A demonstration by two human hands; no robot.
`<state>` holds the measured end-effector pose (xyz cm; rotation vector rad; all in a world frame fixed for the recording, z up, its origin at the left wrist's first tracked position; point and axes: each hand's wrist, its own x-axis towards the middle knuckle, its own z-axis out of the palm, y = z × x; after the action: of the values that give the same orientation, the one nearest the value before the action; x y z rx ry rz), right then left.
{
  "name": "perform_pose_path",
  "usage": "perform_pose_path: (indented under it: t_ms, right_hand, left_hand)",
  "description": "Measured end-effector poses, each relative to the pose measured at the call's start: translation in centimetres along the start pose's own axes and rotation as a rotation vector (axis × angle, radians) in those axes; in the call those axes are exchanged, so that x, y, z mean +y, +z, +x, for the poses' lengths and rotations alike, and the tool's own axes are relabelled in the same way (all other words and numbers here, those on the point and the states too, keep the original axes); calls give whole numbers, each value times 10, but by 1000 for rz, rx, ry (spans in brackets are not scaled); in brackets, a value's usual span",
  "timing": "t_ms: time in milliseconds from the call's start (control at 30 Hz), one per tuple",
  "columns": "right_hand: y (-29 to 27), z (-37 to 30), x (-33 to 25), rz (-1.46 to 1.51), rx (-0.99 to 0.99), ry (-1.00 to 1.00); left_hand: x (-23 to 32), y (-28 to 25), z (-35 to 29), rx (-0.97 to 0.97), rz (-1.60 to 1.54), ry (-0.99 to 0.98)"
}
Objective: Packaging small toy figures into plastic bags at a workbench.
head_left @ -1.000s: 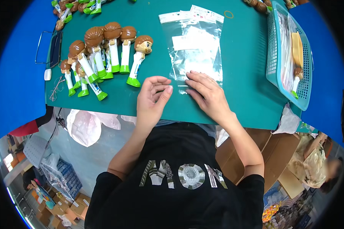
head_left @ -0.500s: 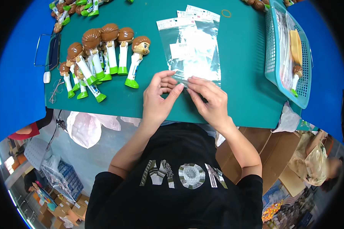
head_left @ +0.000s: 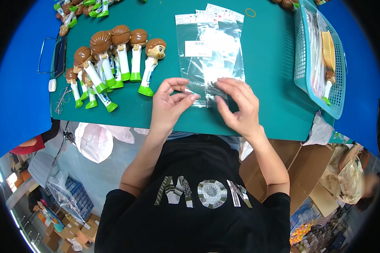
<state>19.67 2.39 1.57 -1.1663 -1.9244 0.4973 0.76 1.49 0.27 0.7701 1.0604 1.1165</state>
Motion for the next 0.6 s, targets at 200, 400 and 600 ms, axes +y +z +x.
perform_pose_path:
  t_ms: [200,400,600]
  right_hand:
    - [17,2,3,-93,-75,-152]
    - [17,5,3,-71,-118,-68]
    - [12,8,0,-6,-144,-132]
  left_hand:
    - [3,5,-3,-29,-19,-45]
    - [1,-1,-1,-35,55,1]
    - [6,1,0,-80,52,-81]
